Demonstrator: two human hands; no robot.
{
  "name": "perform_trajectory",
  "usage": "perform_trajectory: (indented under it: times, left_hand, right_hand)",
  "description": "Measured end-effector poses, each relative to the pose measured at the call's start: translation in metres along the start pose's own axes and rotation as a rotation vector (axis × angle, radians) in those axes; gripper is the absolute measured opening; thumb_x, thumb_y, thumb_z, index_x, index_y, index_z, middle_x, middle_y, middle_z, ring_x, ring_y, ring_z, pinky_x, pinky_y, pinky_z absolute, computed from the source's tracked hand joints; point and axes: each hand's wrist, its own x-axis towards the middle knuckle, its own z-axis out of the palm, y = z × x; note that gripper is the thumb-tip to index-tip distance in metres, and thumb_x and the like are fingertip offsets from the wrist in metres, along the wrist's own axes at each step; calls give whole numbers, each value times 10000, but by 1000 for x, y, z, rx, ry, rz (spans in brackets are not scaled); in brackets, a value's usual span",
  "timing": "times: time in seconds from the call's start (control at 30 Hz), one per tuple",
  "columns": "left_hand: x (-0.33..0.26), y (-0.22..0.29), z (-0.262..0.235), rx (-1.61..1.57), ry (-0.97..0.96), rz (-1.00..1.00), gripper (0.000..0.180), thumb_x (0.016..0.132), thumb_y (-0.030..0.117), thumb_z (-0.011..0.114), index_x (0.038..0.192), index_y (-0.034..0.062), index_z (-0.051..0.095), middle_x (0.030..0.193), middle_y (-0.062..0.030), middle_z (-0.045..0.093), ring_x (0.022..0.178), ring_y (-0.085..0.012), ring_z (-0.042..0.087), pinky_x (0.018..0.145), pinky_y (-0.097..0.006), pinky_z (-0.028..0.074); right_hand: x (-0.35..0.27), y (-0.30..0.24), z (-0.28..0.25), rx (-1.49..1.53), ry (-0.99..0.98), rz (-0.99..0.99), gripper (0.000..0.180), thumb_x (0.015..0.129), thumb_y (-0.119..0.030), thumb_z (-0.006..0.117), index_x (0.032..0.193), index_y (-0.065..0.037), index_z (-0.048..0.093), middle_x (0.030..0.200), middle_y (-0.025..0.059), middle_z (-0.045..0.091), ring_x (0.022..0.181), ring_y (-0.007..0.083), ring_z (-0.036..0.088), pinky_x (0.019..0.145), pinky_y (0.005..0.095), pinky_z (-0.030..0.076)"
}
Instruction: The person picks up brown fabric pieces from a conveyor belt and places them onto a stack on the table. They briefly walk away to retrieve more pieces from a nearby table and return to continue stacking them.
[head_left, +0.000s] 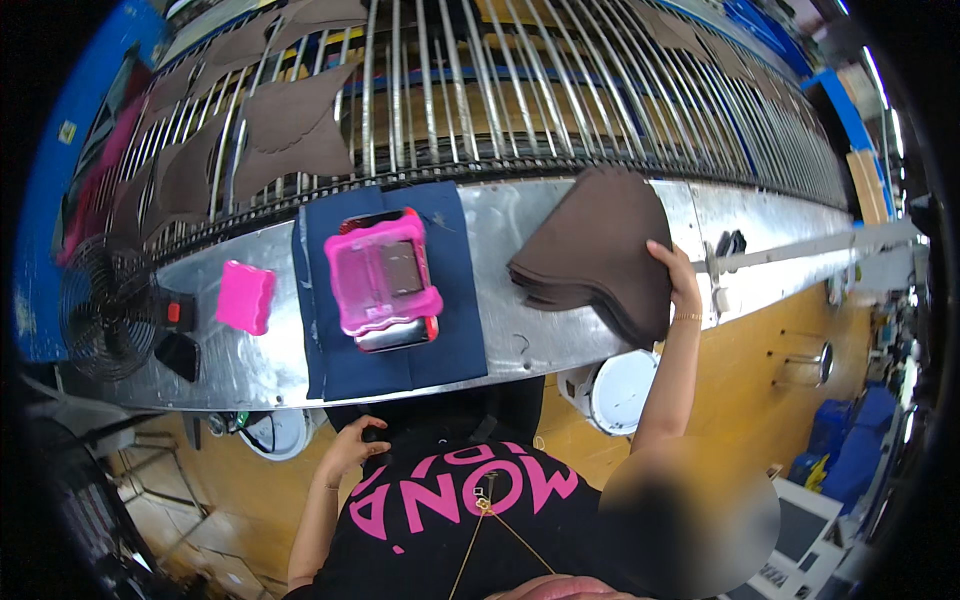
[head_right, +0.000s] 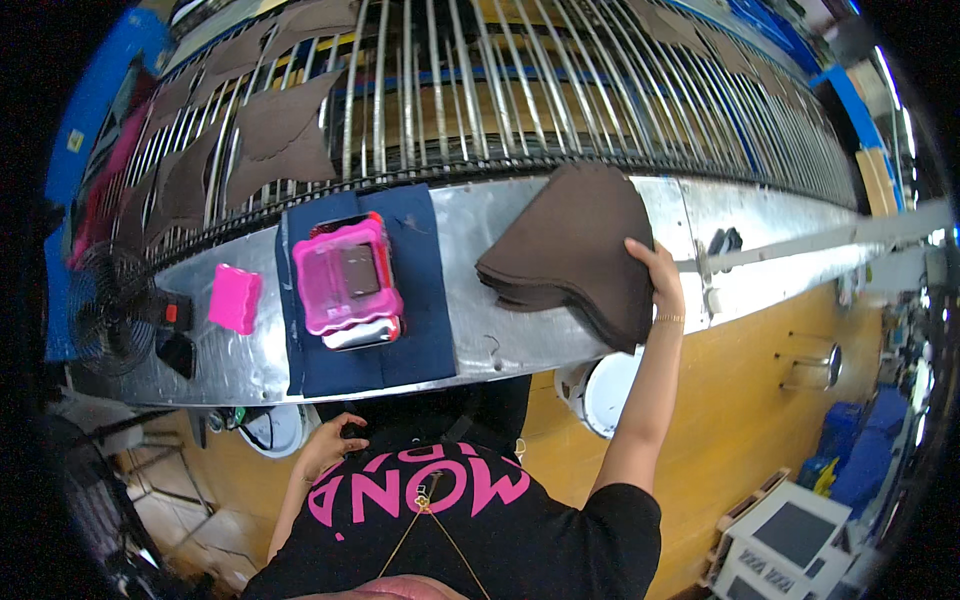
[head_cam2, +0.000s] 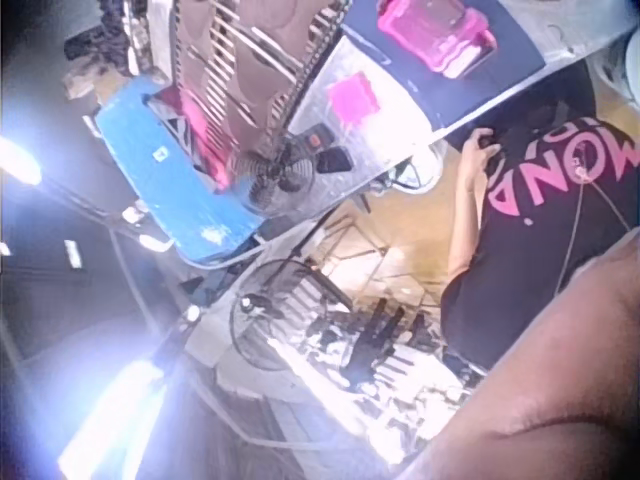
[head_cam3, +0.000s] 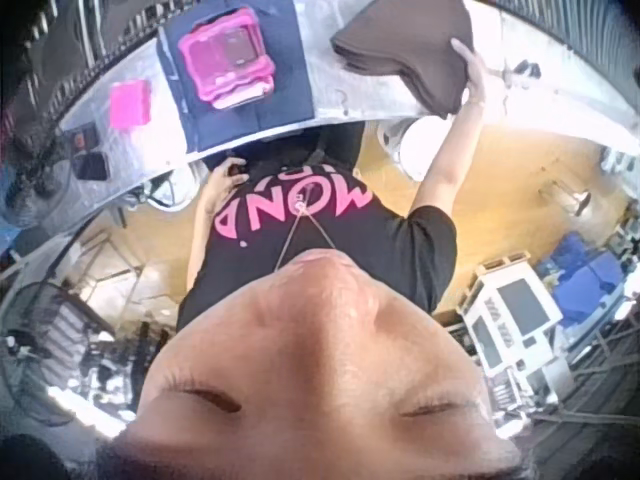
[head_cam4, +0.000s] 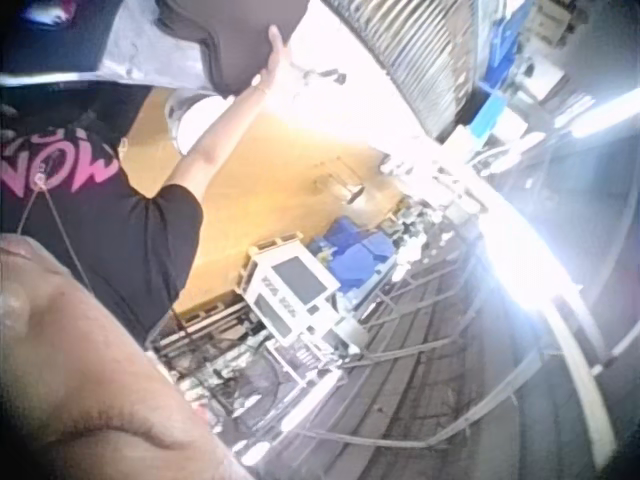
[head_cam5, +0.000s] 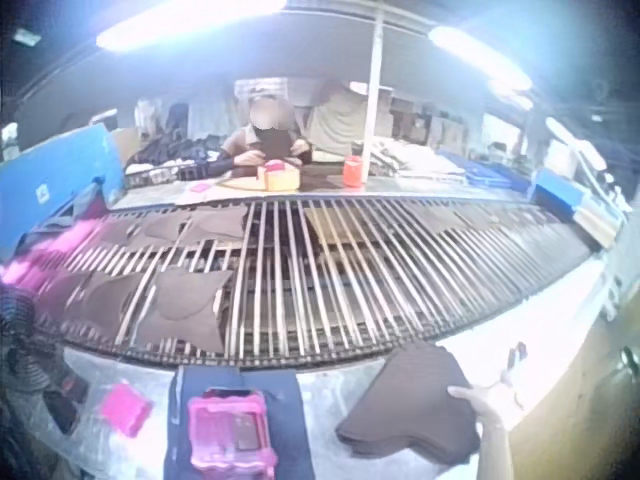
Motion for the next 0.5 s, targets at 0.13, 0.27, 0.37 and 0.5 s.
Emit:
perform_trajectory:
  times: [0.13, 0.27, 0.37, 0.5]
  left_hand:
    - [-9, 17, 4, 99, 29, 22, 423, 773, 157, 758, 1129, 16, 578, 1026, -91, 613, 949, -176, 566, 843, -304, 449]
    - [-18, -14, 15, 131, 171, 143, 430, 764, 167, 775, 1112, -5, 589, 987, -98, 615, 923, -164, 570, 805, -288, 465]
    - [-26, -11, 26, -35, 241, 3, 417, 769, 179, 774, 1097, -9, 598, 961, -97, 615, 870, -156, 571, 768, -282, 471]
    - [-19, -49, 39, 43, 256, 127, 453, 807, 233, 743, 1174, 45, 556, 969, -85, 618, 829, -153, 569, 645, -290, 487]
  right_hand:
    - [18, -5, -27, -66, 19, -38, 456, 788, -208, 720, 1130, 61, 583, 978, 132, 663, 799, 190, 650, 692, 299, 528]
    - [25, -24, -56, -70, 109, -77, 437, 783, -198, 730, 1113, 57, 600, 941, 128, 672, 750, 191, 652, 680, 299, 526]
    - [29, -30, -88, -117, 222, -148, 494, 778, -242, 745, 1149, 45, 593, 940, 129, 678, 741, 199, 658, 674, 301, 528]
    - [67, -1, -132, -817, 577, -297, 563, 767, -348, 744, 1141, 45, 594, 1061, 214, 646, 902, 300, 651, 785, 381, 524]
